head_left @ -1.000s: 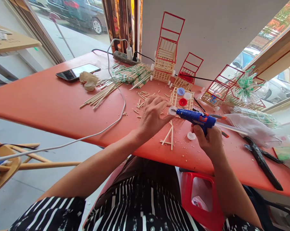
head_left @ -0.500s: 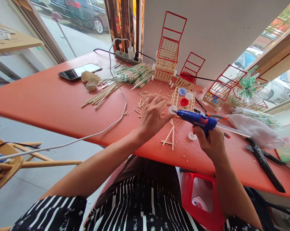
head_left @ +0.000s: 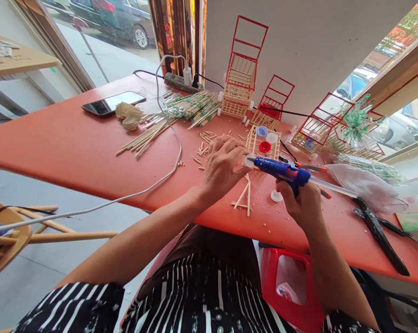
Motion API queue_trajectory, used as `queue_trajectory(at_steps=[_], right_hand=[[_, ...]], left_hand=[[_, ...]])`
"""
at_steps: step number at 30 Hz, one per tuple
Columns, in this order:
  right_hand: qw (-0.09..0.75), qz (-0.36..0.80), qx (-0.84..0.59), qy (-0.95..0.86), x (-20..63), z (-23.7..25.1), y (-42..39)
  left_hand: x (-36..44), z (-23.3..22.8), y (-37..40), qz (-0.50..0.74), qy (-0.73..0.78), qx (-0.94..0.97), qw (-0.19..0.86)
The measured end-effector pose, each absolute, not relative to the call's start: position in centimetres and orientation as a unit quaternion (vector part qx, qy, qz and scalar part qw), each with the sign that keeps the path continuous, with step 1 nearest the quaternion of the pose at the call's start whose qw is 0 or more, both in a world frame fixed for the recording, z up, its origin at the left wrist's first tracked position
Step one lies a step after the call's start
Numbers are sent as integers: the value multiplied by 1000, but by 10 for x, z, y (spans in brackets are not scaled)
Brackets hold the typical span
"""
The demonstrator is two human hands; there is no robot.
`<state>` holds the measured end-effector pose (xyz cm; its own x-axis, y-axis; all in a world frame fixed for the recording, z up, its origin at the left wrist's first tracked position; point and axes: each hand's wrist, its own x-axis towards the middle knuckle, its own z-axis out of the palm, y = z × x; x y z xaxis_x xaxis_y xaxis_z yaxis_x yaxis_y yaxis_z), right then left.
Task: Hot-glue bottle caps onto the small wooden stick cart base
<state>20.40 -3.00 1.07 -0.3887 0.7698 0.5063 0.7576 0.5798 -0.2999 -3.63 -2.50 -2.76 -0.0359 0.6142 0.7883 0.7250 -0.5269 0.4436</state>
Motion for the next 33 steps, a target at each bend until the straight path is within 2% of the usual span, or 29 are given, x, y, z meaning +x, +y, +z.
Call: queue_trajectory(at_steps=[12, 22, 33], right_hand=[[308, -24, -468, -828, 203, 11, -28], [287, 22, -467, -836, 202, 11, -30], [290, -25, -489, -822, 201, 10, -30]], left_hand=[[-38, -29, -23, -538, -491, -684, 45], [-39, -30, -23, -525, -486, -697, 45], [-39, -29, -24, -525, -498, -689, 47]])
